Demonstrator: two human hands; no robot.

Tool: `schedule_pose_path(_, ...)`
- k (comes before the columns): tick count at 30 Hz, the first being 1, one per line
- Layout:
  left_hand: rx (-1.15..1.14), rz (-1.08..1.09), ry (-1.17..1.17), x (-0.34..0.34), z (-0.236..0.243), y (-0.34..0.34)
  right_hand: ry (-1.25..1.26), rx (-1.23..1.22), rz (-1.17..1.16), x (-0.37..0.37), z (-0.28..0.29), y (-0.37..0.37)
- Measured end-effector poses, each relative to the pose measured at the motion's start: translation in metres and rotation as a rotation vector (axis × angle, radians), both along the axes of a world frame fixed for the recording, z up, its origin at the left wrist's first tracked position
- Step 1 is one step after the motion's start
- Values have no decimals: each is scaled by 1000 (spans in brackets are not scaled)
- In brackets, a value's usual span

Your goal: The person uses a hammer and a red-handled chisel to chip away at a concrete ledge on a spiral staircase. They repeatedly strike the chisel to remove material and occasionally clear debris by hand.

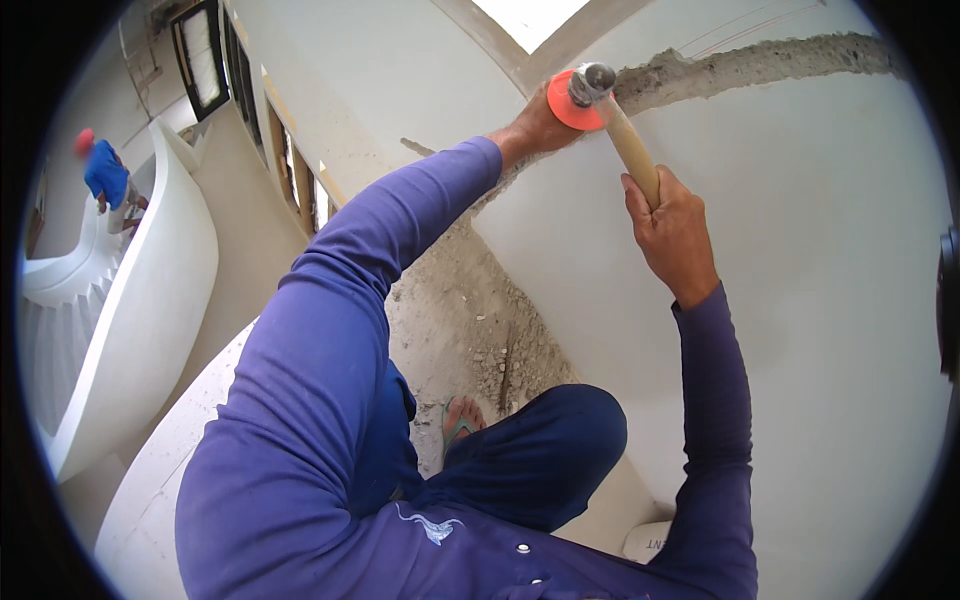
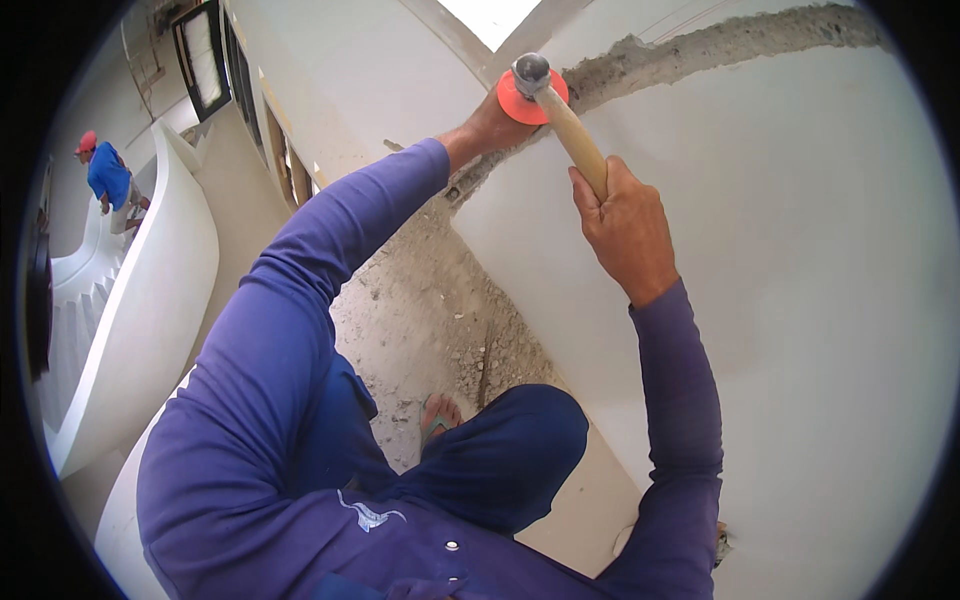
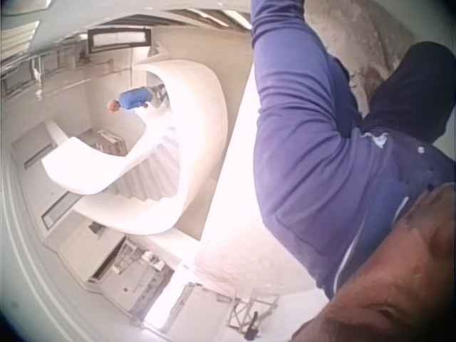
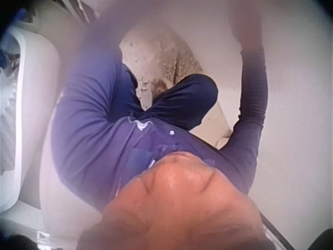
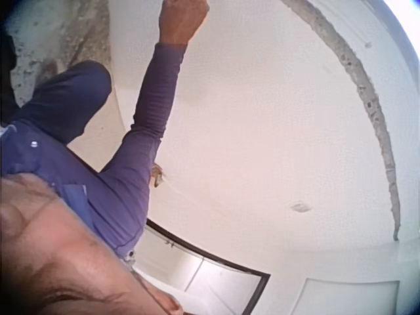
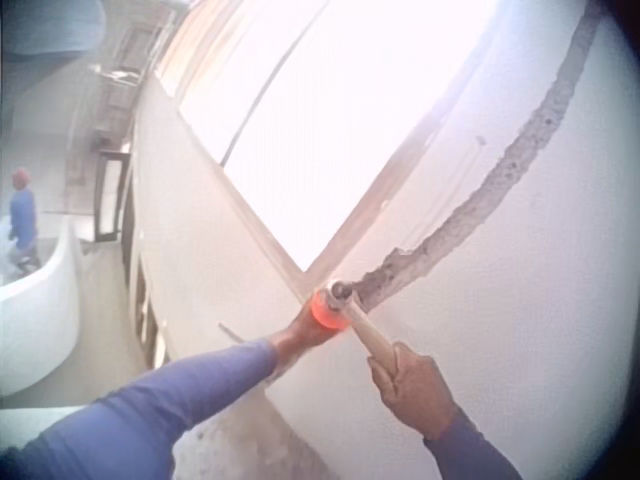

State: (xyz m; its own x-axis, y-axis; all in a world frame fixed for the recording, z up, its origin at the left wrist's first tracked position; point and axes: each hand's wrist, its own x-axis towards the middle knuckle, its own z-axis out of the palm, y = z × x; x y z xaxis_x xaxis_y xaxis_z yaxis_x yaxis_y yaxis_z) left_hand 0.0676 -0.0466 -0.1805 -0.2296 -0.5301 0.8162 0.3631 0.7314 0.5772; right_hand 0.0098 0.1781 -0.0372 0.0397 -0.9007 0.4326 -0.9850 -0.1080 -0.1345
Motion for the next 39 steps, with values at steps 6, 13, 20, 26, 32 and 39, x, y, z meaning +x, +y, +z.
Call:
schedule_pose_path(6,62,-44,-63,12,-11,-9,-447,-138,-3,53,50,22)
schedule_pose_path(13,102,-132,-25,-13,10,-8,-356,-439,262,4,19,13)
schedule_pose_path(20,117,-12,-125,-12,1,-10,-351,5,-92,18,30,8)
schedule_pose_path(26,103,-65,-142,-19,16,-9,-741,-684,329,75,85,43)
schedule_pose_path(32,83,-81,-176,-14,17,-14,-110,119,-184,-11,-4,-17)
schedule_pose_path(39,181,-75,-158,-23,15,-11,-767,-430,171,62,81,50)
